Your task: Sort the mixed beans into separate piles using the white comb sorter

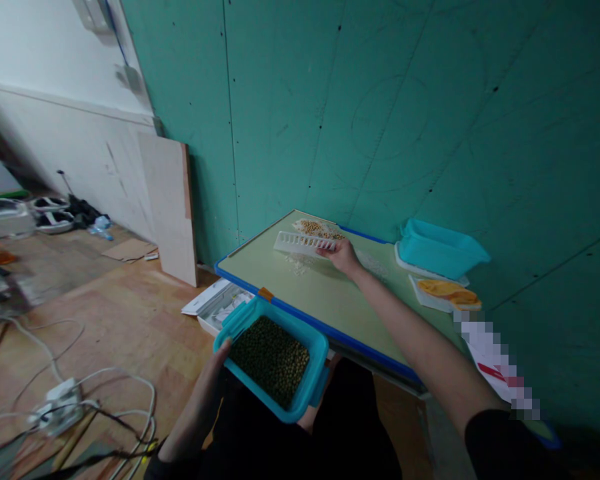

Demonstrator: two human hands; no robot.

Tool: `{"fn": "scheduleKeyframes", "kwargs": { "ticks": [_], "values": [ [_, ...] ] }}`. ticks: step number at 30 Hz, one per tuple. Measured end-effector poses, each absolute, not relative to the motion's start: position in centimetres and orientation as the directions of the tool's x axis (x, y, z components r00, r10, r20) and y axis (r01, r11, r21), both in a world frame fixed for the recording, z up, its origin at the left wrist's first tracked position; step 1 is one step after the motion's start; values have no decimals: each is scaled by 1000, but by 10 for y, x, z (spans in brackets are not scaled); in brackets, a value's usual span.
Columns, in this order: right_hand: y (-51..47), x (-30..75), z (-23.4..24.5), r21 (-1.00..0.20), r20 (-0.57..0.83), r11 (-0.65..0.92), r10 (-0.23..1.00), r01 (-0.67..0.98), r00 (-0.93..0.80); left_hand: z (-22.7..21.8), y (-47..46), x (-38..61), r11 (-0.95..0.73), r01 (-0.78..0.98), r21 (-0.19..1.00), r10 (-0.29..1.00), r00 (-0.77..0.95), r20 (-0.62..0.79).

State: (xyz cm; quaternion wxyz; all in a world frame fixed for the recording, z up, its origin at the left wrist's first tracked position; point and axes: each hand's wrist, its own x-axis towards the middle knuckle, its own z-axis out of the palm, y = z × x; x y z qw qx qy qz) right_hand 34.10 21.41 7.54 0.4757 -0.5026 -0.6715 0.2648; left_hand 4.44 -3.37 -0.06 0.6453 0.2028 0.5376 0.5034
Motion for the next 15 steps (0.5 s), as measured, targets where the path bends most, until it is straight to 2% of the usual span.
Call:
{"fn": "scheduleKeyframes", "kwargs": {
  "ticks": [5, 15],
  "values": [
    [217, 340, 76, -824, 369, 341, 929, 452, -27, 3, -34, 46, 400, -417, 816, 870, -108, -482],
    [179, 345, 70, -780, 418, 478, 878, 405, -232, 10, -33, 51, 423, -478, 770, 829, -138, -541]
  ]
}}
